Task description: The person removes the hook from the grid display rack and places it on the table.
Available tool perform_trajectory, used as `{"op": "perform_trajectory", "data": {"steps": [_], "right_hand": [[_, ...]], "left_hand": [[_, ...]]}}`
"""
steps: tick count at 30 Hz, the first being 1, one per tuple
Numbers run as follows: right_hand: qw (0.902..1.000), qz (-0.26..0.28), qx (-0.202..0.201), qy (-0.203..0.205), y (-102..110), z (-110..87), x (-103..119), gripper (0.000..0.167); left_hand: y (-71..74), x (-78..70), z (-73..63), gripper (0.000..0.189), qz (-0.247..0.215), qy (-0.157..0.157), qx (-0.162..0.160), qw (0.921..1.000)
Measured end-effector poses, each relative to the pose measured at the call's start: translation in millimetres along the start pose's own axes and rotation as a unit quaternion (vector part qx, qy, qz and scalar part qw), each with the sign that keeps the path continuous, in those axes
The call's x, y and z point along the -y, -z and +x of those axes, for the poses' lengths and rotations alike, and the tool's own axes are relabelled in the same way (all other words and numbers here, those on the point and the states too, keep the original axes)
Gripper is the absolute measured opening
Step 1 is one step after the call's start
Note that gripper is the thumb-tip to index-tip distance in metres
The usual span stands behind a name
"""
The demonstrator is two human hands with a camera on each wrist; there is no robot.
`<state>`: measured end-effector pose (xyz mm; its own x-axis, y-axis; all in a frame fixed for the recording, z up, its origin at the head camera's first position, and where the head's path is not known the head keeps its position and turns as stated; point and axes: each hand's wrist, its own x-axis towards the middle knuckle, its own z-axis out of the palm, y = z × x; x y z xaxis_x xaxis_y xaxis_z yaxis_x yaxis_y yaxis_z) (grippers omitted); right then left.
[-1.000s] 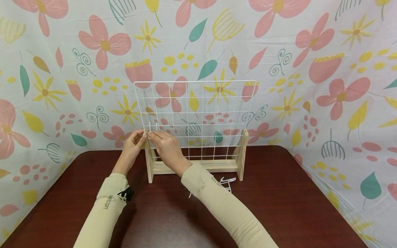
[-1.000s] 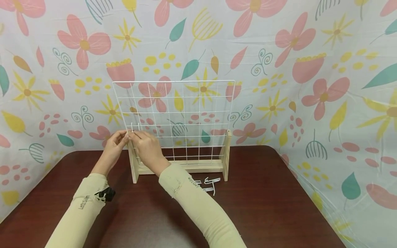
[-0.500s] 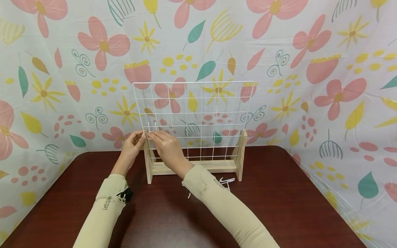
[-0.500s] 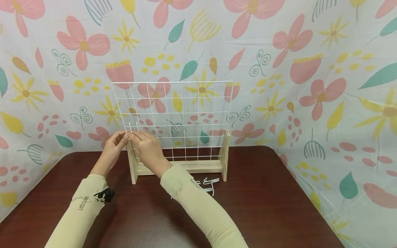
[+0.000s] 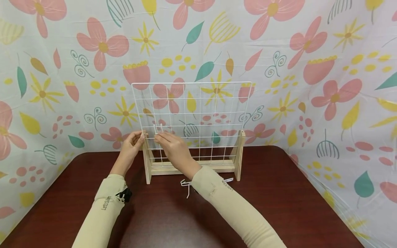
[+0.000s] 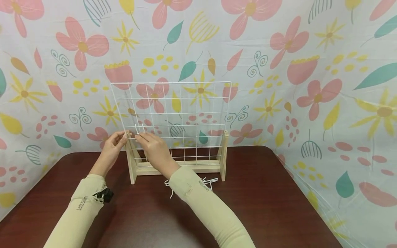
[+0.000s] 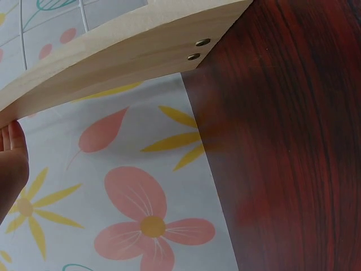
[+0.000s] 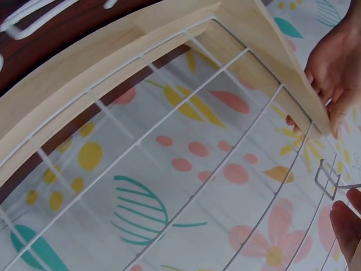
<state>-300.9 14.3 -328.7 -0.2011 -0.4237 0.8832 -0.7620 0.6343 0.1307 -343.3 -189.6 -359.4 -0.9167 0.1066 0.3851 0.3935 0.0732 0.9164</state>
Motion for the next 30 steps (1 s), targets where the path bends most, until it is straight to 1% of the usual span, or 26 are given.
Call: {"op": "perform_trajectory", "data": {"steps": [11, 16, 19, 23, 30], "right_hand": [[0.9998, 0.008, 0.007, 0.015, 14.4, -17.0, -12.2, 0.022], [0.9997, 0.000, 0.010, 0.022, 20.2, -23.5, -17.3, 0.022], [0.9997, -0.001, 0.012, 0.019, 24.2, -29.4, -20.8, 0.022], [0.9998, 0.003, 0.008, 0.016, 29.0, -37.1, -26.1, 0.022], [0.9994, 0.009, 0.003, 0.032, 36.3, -46.9, -32.5, 0.024]], "left_hand": [[-1.0, -1.7, -0.9, 0.045, -0.005, 0.002, 0.005, 1.0000], [-0.8, -1.7, -0.2, 0.044, -0.005, 0.001, 0.000, 1.0000], [-1.6, -1.1, 1.0, 0.044, -0.002, 0.000, 0.001, 1.0000], [-2.3, -0.8, 2.2, 0.045, 0.000, 0.003, 0.003, 1.0000], [0.1, -0.2, 2.0, 0.044, -0.005, 0.002, -0.003, 1.0000]]}}
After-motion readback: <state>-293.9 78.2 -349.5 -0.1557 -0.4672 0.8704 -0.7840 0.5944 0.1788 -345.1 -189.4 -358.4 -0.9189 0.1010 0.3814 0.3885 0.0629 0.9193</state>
